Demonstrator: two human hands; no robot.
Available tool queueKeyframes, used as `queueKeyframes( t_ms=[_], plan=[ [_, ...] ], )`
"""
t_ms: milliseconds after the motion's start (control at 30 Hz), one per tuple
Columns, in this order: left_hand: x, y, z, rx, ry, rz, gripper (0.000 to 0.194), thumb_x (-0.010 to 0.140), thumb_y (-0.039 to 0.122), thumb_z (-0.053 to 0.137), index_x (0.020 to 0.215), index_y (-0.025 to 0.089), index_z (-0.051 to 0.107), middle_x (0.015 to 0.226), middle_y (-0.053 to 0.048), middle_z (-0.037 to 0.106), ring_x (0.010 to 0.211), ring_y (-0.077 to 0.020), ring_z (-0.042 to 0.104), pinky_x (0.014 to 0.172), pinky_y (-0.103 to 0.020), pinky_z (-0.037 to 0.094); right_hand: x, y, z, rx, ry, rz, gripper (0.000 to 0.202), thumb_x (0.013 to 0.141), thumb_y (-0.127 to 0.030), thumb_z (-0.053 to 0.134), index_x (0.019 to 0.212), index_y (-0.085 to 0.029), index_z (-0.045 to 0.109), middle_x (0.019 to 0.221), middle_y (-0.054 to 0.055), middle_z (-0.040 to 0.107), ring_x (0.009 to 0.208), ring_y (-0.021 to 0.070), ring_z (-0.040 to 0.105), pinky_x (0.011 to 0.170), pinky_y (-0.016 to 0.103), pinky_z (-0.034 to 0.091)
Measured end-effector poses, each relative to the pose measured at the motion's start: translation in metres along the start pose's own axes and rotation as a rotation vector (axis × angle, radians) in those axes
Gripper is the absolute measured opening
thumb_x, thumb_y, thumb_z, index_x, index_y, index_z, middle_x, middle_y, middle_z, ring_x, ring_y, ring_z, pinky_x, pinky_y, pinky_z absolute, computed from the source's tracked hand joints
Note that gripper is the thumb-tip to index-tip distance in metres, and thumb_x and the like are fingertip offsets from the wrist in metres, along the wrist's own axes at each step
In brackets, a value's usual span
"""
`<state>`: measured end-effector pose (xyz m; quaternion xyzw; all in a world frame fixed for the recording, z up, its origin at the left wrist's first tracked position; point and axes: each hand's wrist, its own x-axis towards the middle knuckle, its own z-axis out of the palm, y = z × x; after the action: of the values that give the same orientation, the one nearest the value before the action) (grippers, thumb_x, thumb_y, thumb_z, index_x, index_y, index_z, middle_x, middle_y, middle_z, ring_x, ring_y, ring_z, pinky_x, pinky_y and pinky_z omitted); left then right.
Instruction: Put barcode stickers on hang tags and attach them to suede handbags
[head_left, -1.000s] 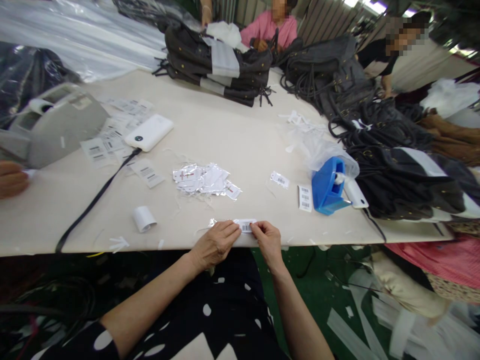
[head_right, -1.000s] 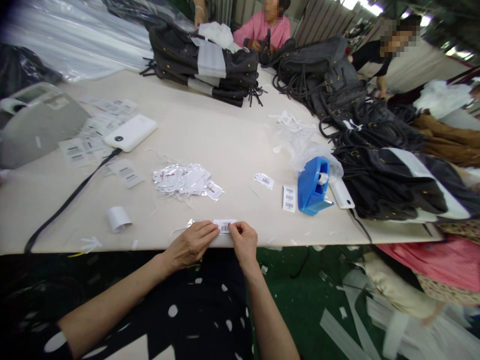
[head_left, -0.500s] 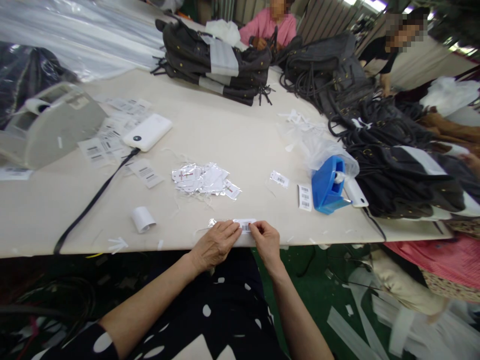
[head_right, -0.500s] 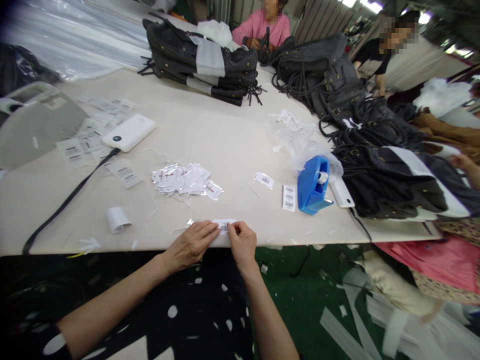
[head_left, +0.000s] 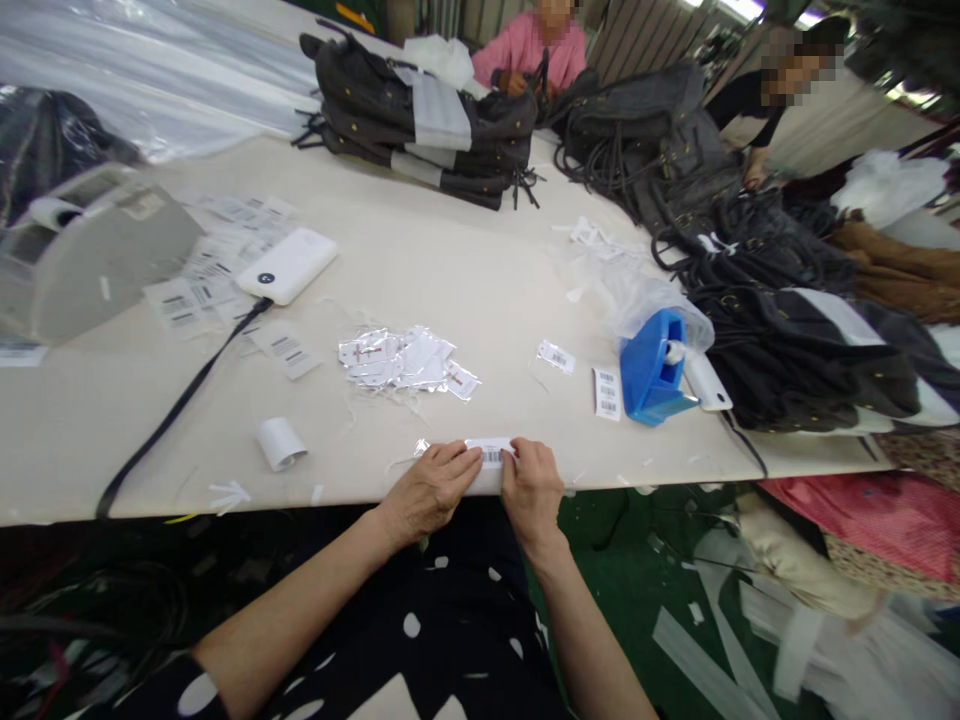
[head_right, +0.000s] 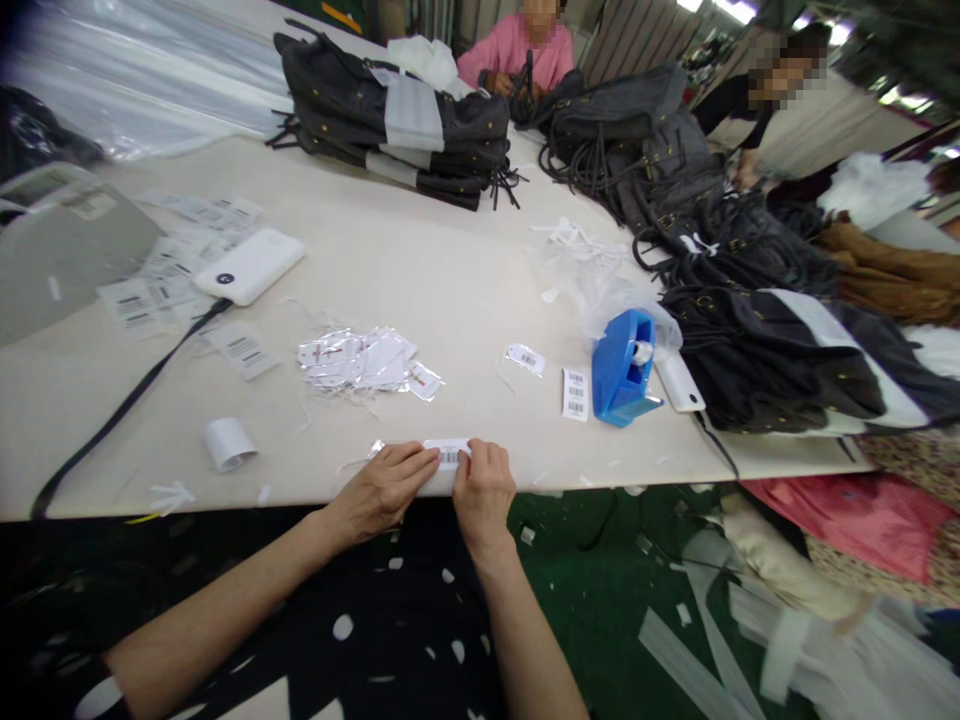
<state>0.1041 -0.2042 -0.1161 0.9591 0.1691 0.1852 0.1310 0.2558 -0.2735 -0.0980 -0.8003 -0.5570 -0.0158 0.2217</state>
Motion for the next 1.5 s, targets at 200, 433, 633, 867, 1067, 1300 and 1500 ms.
queueKeyframes(
  t_ms=[200, 433, 633, 867, 1067, 1300, 1500],
  plan=[
    [0.001, 0.0, -0.001, -0.024, -0.013, -0.016, 0.036, 0.082, 0.009, 0.041, 0.117, 0.01, 0.049, 0.116, -0.012, 0.056, 0.108, -0.0232, 0.045, 0.087, -0.037, 0.04, -0.025, 0.003, 0.003, 0.013, -0.069, -0.345, 0.035, 0.089, -0.019, 0.041, 0.123, -0.016, 0.048, 0.124, 0.006, 0.055, 0.121, 0.0244, 0.04, 0.103, 0.046, 0.022],
    [0.0, -0.001, -0.001, -0.05, 0.002, -0.027, 0.038, 0.082, 0.009, 0.04, 0.119, 0.012, 0.049, 0.119, -0.01, 0.055, 0.108, -0.0226, 0.045, 0.087, -0.037, 0.039, -0.026, -0.001, 0.006, -0.074, -0.087, -0.272, 0.037, 0.089, -0.023, 0.04, 0.125, -0.015, 0.048, 0.13, 0.006, 0.048, 0.13, 0.03, 0.025, 0.105, 0.056, 0.006],
    [0.001, -0.001, -0.001, -0.05, 0.033, -0.051, 0.034, 0.085, 0.011, 0.038, 0.116, 0.013, 0.052, 0.118, -0.009, 0.057, 0.105, -0.023, 0.048, 0.086, -0.038, 0.041, -0.028, 0.011, 0.001, -0.07, -0.117, -0.344, 0.038, 0.089, -0.023, 0.041, 0.126, -0.021, 0.047, 0.129, 0.004, 0.05, 0.13, 0.0281, 0.026, 0.105, 0.056, 0.005],
    [0.001, -0.001, 0.002, -0.14, 0.071, -0.102, 0.031, 0.085, 0.012, 0.038, 0.115, 0.012, 0.048, 0.119, -0.012, 0.054, 0.109, -0.0218, 0.048, 0.092, -0.038, 0.041, -0.026, 0.002, 0.006, -0.062, -0.115, -0.336, 0.037, 0.09, -0.026, 0.041, 0.126, -0.021, 0.046, 0.13, 0.004, 0.049, 0.131, 0.0281, 0.025, 0.105, 0.056, 0.005],
    [-0.004, -0.005, -0.02, -0.095, 0.172, -0.21, 0.043, 0.084, 0.022, 0.046, 0.124, 0.01, 0.04, 0.128, -0.016, 0.048, 0.123, -0.0246, 0.037, 0.101, -0.042, 0.033, -0.027, 0.023, -0.001, -0.068, -0.014, -0.19, 0.037, 0.09, -0.026, 0.037, 0.125, -0.018, 0.048, 0.127, 0.009, 0.051, 0.126, 0.0247, 0.034, 0.105, 0.052, 0.014],
    [-0.014, -0.013, -0.01, 0.048, 0.092, -0.33, 0.042, 0.081, 0.031, 0.052, 0.118, 0.011, 0.05, 0.125, -0.016, 0.051, 0.121, -0.0289, 0.04, 0.1, -0.046, 0.032, -0.032, 0.015, 0.018, -0.147, 0.001, -0.132, 0.037, 0.091, -0.029, 0.038, 0.122, -0.014, 0.05, 0.132, 0.013, 0.046, 0.125, 0.0278, 0.033, 0.102, 0.052, 0.016],
    [-0.012, -0.014, -0.005, 0.024, 0.114, -0.332, 0.037, 0.08, 0.031, 0.053, 0.112, 0.011, 0.054, 0.121, -0.016, 0.054, 0.118, -0.0289, 0.042, 0.097, -0.046, 0.035, -0.032, -0.013, 0.02, -0.08, -0.018, -0.151, 0.034, 0.09, -0.027, 0.039, 0.121, -0.018, 0.051, 0.132, 0.012, 0.045, 0.126, 0.0269, 0.033, 0.103, 0.053, 0.013]
  ],
)
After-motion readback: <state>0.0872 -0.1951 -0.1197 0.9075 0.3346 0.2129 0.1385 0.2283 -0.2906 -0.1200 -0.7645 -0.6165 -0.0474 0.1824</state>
